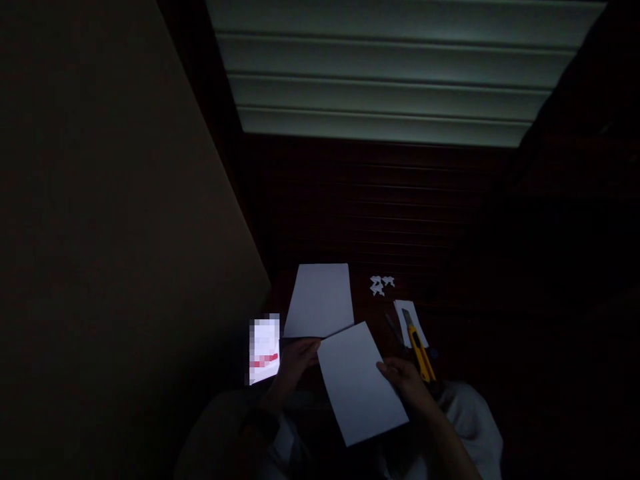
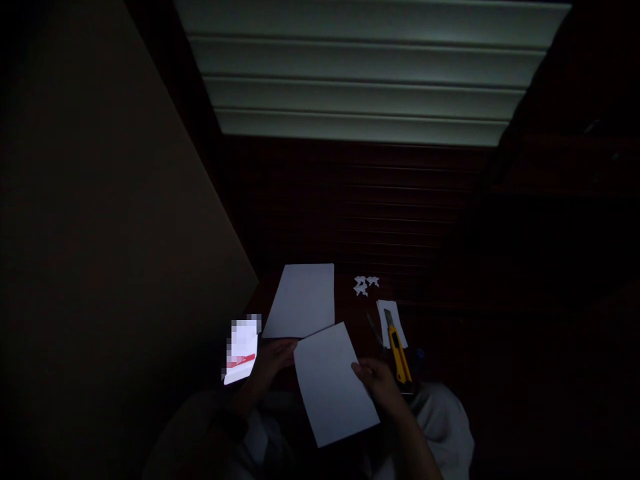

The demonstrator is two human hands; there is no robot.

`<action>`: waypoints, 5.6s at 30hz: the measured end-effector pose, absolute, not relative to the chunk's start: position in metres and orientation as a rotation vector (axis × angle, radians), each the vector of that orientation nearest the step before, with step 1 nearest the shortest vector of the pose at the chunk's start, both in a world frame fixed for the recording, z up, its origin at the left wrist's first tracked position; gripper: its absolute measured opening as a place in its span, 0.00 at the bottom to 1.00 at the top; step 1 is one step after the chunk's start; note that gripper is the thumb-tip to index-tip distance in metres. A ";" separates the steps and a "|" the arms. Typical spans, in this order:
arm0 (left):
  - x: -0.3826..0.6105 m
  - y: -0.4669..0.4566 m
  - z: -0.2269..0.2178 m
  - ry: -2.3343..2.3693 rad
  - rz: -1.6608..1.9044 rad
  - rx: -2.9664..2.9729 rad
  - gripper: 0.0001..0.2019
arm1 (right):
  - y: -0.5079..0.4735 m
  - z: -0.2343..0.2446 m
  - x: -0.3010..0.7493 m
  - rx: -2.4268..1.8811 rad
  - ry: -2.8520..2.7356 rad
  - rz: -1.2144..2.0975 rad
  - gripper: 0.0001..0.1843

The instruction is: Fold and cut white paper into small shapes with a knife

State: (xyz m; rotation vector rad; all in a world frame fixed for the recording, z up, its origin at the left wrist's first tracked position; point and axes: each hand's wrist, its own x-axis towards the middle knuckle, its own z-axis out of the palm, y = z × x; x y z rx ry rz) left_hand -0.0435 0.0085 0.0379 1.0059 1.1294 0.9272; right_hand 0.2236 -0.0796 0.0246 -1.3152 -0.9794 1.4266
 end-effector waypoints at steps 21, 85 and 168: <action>-0.049 0.006 0.058 0.964 0.751 1.039 0.21 | -0.081 0.019 0.226 -1.287 -0.948 1.393 0.22; -0.052 0.009 0.041 1.117 0.753 1.114 0.20 | -0.080 0.016 0.227 -1.341 -1.181 1.415 0.25; -0.064 0.016 0.043 0.966 0.578 1.121 0.16 | -0.080 0.025 0.243 -1.195 -0.961 1.702 0.30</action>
